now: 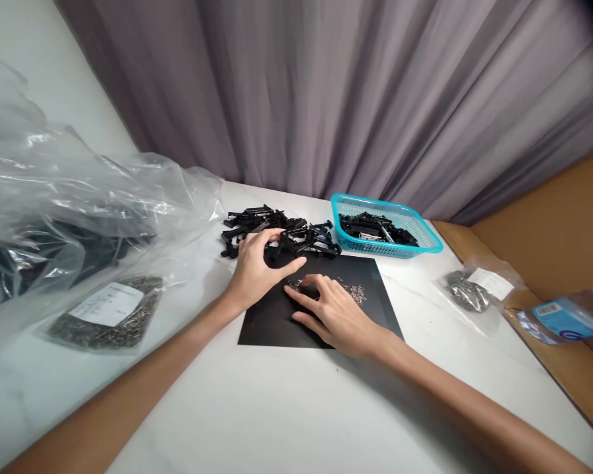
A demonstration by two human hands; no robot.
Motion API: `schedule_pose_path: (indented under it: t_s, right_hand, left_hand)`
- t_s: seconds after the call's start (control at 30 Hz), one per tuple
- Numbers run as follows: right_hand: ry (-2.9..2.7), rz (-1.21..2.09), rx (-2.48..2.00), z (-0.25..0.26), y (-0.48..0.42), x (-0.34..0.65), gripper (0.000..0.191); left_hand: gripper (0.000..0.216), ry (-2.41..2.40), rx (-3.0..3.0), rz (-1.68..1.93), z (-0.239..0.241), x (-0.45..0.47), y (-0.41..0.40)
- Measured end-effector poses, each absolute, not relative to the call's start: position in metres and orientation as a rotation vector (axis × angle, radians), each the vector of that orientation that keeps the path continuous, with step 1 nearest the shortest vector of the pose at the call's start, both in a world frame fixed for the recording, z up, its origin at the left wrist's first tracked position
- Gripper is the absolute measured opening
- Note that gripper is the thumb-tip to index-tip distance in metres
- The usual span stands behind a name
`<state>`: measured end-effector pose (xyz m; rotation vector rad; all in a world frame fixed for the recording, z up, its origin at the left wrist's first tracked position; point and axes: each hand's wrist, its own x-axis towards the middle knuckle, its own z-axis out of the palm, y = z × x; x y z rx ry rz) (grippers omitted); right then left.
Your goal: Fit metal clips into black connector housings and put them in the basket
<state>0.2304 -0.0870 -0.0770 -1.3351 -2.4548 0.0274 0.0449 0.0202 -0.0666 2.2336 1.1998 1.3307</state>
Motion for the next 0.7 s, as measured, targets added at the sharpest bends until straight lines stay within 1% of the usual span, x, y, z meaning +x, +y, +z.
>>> schedule_pose_path:
  t_s: [0.13,0.3,0.47,0.63,0.7]
  right_hand:
    - [-2.338,0.111,-1.32,-0.076,-0.081,0.231,0.039]
    - [-2.338,-0.001,-1.45,-0.077,-0.077,0.241,0.041]
    - [-2.416,-0.061,-1.45,-0.084,-0.078,0.245,0.041]
    - [-2.214,0.034,-1.401,-0.085,-0.071,0.243,0.023]
    - [-2.178,0.07,-1.373,-0.082,-0.069,0.241,0.021]
  left_hand:
    - [0.053,1.201,2.253,1.359,-0.066,0.045,0.02]
    - [0.053,1.205,2.267,1.387,-0.065,0.044,0.02]
    - [0.052,1.199,2.287,1.352,-0.065,0.045,0.019]
    - [0.051,1.209,2.29,1.328,-0.065,0.045,0.019]
    - [0.052,1.212,2.288,1.322,-0.066,0.044,0.02]
